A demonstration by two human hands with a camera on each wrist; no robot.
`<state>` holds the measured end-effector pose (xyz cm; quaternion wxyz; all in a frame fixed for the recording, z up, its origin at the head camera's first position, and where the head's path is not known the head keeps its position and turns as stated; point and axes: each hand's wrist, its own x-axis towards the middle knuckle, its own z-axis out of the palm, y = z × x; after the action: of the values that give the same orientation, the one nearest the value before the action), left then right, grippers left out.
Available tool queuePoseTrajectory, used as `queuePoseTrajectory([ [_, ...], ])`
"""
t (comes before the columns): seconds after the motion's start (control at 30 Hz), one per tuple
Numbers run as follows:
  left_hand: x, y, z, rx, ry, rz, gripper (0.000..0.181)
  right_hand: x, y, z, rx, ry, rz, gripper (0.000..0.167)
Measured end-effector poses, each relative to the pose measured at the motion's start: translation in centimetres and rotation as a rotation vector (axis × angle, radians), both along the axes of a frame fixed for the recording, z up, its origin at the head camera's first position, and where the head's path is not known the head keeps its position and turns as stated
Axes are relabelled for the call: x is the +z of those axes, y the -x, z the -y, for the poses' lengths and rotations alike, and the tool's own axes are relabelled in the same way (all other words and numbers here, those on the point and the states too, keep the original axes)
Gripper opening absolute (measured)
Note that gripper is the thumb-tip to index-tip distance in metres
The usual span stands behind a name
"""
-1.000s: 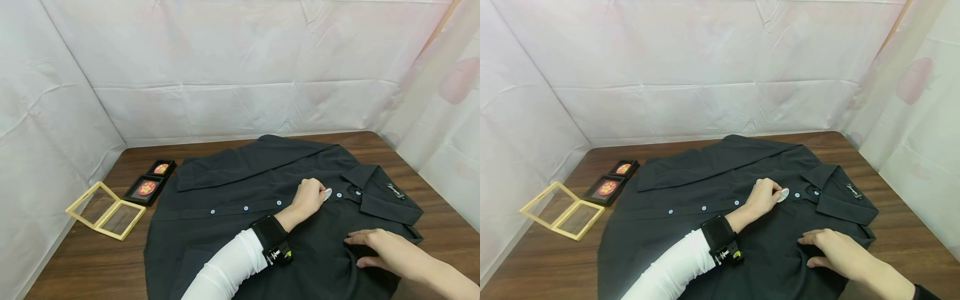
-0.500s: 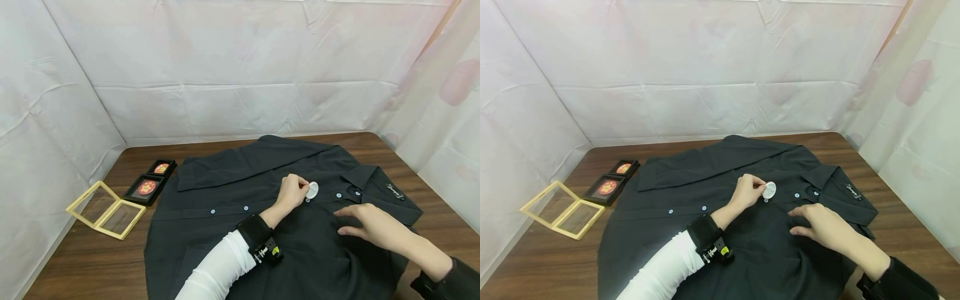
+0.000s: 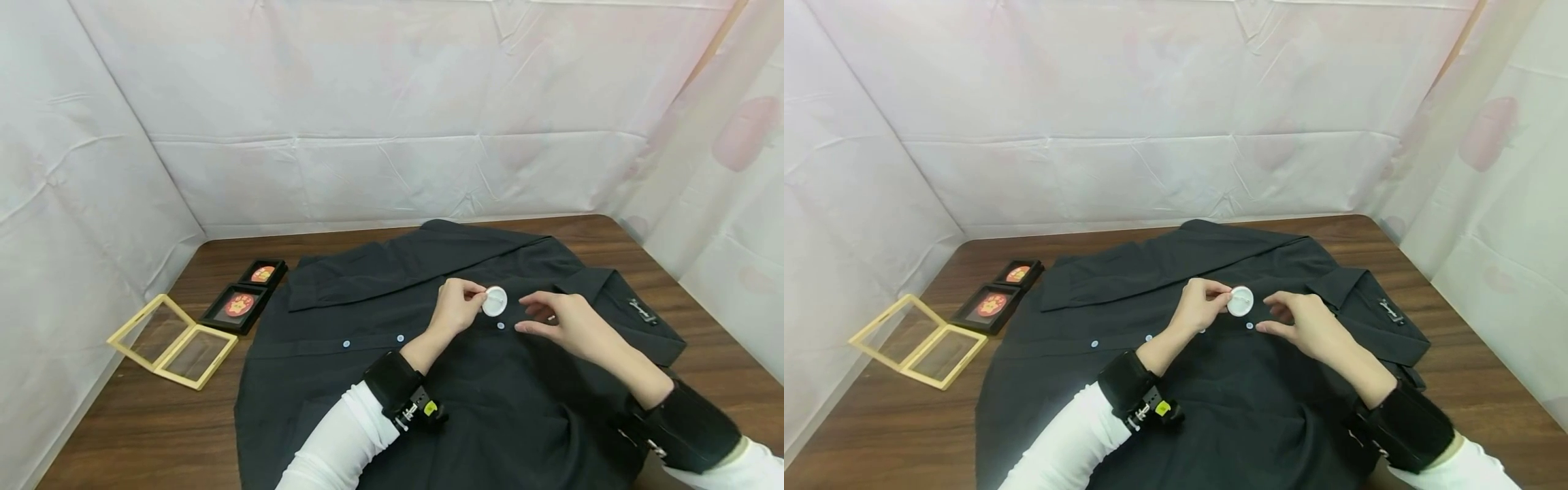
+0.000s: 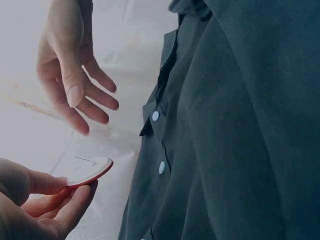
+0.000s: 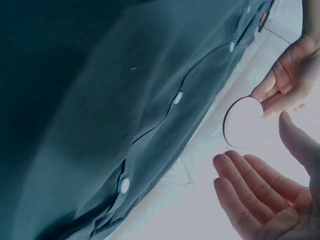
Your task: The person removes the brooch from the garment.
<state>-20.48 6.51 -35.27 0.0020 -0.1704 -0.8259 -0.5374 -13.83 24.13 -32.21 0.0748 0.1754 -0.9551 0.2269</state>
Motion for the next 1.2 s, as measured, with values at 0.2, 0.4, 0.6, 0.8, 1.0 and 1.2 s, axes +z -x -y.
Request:
queuePoseTrajectory([
  [0.2, 0.2, 0.2, 1.4, -0.01, -0.108, 0.083, 0.012, 0.0, 1.3, 0.7, -0.005, 0.094, -0.002, 0.036],
  [0.4, 0.2, 0.5, 2.4, -0.026, -0.278, 0.183, 0.013, 0.0, 2.8, 1.2, -0.011, 0.186, -0.001, 0.035],
  [0.6, 0.4, 0.7, 3.1, -0.038, -0.355, 0.24, 0.015, -0.1, 3.7, 1.9, -0.022, 0.251, -0.008, 0.033],
  [0.8, 0.9, 0.6, 3.6, -0.058, -0.387, 0.259, 0.016, 0.2, 4.2, 2.9, -0.002, 0.353, 0.035, 0.031],
  [1.0, 1.8, 0.2, 4.3, -0.064, -0.394, 0.26, 0.017, 0.2, 4.6, 3.9, 0.031, 0.494, 0.103, 0.029],
  [1.2, 2.8, -0.4, 5.1, -0.067, -0.4, 0.246, 0.019, 0.5, 4.6, 4.7, 0.055, 0.59, 0.142, 0.025],
])
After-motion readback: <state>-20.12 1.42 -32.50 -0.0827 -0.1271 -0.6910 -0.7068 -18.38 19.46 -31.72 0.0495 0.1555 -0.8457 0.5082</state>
